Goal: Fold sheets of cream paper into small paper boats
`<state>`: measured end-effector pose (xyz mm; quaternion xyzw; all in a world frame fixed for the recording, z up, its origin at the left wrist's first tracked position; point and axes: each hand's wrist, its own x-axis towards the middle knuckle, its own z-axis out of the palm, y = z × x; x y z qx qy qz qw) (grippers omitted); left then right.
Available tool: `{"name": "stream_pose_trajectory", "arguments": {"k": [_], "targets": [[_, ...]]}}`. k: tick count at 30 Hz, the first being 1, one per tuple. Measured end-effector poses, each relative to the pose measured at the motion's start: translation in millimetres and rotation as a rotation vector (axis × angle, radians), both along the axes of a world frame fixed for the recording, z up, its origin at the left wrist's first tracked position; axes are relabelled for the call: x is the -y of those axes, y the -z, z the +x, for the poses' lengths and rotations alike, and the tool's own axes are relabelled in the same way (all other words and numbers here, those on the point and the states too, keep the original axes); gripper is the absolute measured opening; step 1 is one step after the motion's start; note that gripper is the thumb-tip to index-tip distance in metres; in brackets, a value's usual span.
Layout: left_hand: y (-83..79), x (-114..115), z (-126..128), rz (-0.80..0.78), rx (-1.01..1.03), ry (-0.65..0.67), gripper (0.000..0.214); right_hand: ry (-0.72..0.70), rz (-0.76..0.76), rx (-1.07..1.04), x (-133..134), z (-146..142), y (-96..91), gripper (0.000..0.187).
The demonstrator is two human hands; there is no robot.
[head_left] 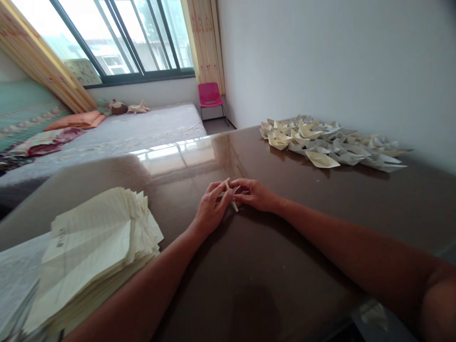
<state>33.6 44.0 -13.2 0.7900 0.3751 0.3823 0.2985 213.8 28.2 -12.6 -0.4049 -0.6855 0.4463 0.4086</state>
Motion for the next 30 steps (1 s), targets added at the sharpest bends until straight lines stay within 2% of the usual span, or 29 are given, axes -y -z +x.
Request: {"name": "stream_pose_trajectory", "arguments": {"k": [8, 15, 17, 22, 26, 30], "targets": [[-1.3, 0, -1, 0.017, -0.013, 0.075, 0.04, -0.096, -0.053, -0.078, -3, 5, -0.3, 0.035], [1.2, 0, -1, 0.042, -0.028, 0.096, 0.041, -0.122, -0.042, -0.066, -1, 6, -6.3, 0.031], [2.0, 1, 0, 0.064, -0.028, 0.098, 0.041, -0.074, 0.015, 0.011, 2, 3, -7.3, 0.026], [5.8, 5, 4, 0.148, -0.031, 0.091, 0.044, 0.22, 0.305, 0.37, 8, -7, -1.4, 0.017], [8.1, 10, 8, 0.144, -0.101, 0.083, 0.045, 0.264, 0.351, 0.504, 8, -9, 5.8, 0.012], [6.4, 16, 11, 0.152, -0.178, 0.011, 0.054, 0.258, 0.407, 0.458, 6, -10, 5.2, 0.01]]}}
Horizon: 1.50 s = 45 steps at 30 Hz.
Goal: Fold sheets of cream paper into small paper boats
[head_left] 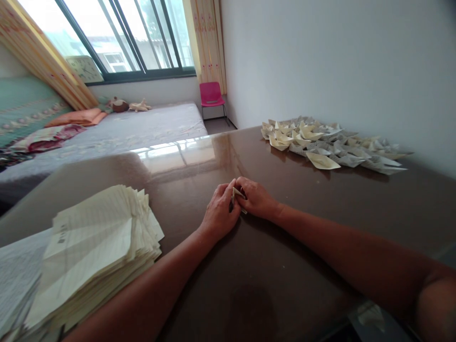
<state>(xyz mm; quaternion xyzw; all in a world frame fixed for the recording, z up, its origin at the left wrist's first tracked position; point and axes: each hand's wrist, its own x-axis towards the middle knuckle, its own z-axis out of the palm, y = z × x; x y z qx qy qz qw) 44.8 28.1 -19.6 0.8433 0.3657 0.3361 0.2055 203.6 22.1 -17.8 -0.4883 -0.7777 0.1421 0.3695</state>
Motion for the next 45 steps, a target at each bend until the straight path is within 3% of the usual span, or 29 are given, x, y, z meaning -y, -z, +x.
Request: {"name": "stream_pose_trajectory", "arguments": {"k": [4, 11, 18, 28, 34, 38, 45], "targets": [[-1.7, -2, 0, -0.046, -0.032, -0.099, 0.052, -0.046, 0.042, -0.055, 2, -3, -3.7, 0.013], [0.2, -15, -7, -0.071, -0.01, -0.093, 0.027, -0.103, 0.026, 0.021, -3, 9, -1.9, 0.017], [-7.6, -16, -19, -0.036, -0.118, 0.103, 0.01, -0.408, -0.168, 0.012, -12, 40, -10.7, 0.011], [-15.4, -19, -28, 0.094, -0.252, 0.242, 0.018, -0.486, -0.151, 0.128, -19, 57, -18.2, 0.017], [-24.9, -13, -27, 0.124, -0.282, 0.271, 0.026, -0.429, -0.108, 0.166, -16, 52, -16.5, 0.017], [-23.4, -7, -22, 0.181, -0.376, 0.159, 0.031, -0.296, -0.108, 0.154, -16, 44, -9.1, 0.016], [-25.5, 3, -18, 0.183, -0.528, 0.019, 0.023, -0.261, -0.11, 0.225, -11, 41, -13.8, 0.016]]}}
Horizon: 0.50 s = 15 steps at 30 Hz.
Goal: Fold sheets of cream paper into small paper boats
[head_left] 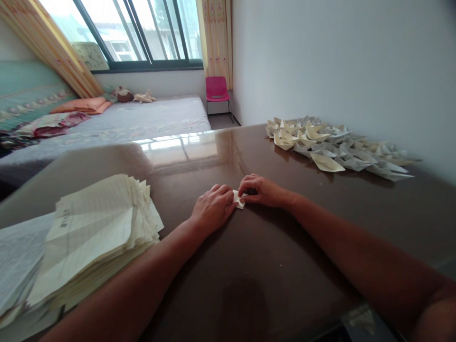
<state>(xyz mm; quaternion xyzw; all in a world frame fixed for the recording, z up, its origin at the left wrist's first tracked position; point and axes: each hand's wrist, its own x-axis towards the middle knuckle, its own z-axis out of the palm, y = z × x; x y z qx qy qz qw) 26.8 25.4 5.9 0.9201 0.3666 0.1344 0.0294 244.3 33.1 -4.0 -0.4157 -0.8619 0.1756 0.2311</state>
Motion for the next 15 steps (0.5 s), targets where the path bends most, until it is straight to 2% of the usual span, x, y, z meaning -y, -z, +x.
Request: {"name": "stream_pose_trajectory", "arguments": {"k": [3, 5, 9, 15], "targets": [[-0.7, -1, -1, -0.026, 0.018, -0.015, 0.019, -0.103, 0.069, 0.082, 7, -1, -10.1, 0.016], [1.0, -3, -2, -0.055, 0.048, -0.018, 0.014, -0.182, 0.085, 0.214, 15, -3, -19.9, 0.022], [5.5, -7, -2, -0.077, 0.096, -0.044, 0.01, -0.204, 0.116, 0.457, 35, -10, -37.3, 0.036], [9.7, -6, 1, -0.051, 0.108, -0.08, 0.016, -0.06, 0.192, 0.749, 58, -32, -38.9, 0.037]]}}
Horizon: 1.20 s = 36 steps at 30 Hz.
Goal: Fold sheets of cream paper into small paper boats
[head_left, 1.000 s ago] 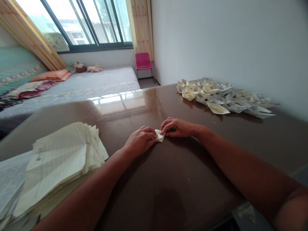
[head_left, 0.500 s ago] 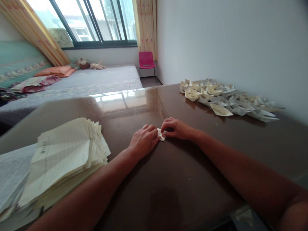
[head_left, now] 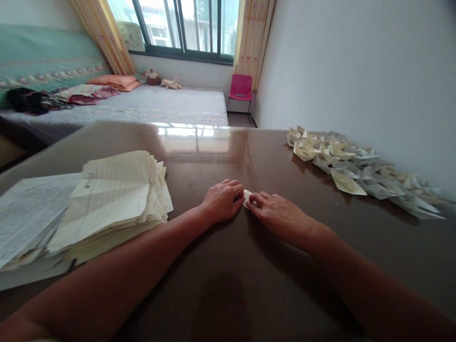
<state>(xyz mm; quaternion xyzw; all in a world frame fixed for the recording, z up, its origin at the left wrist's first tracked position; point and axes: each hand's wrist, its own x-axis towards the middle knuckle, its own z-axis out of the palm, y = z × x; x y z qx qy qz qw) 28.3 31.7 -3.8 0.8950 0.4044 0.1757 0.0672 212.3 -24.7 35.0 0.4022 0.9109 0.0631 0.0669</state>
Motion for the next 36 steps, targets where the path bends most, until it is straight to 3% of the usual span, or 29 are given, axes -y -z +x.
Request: {"name": "stream_pose_trajectory", "arguments": {"k": [6, 12, 16, 23, 31, 36], "targets": [[0.3, 1, -1, 0.05, 0.002, 0.073, 0.026, -0.017, -0.103, -0.021, 8, 3, -7.5, 0.041], [-6.2, 13, 6, 0.151, -0.211, 0.099, 0.026, 0.003, -0.158, -0.101, 0, 16, -15.1, 0.036], [-1.7, 26, 15, 0.245, -0.329, 0.103, 0.026, 0.11, -0.029, -0.116, -11, 13, -1.8, 0.046], [-0.8, 37, 21, 0.257, -0.388, 0.067, 0.034, 0.082, 0.147, 0.069, -5, 3, 34.4, 0.047], [-0.9, 40, 22, 0.21, -0.441, 0.075, 0.047, 0.168, 0.098, 0.103, 3, 3, 22.5, 0.049], [-1.9, 41, 24, 0.228, -0.439, 0.068, 0.043, 0.173, 0.081, 0.075, 0, 0, 18.1, 0.049]]}}
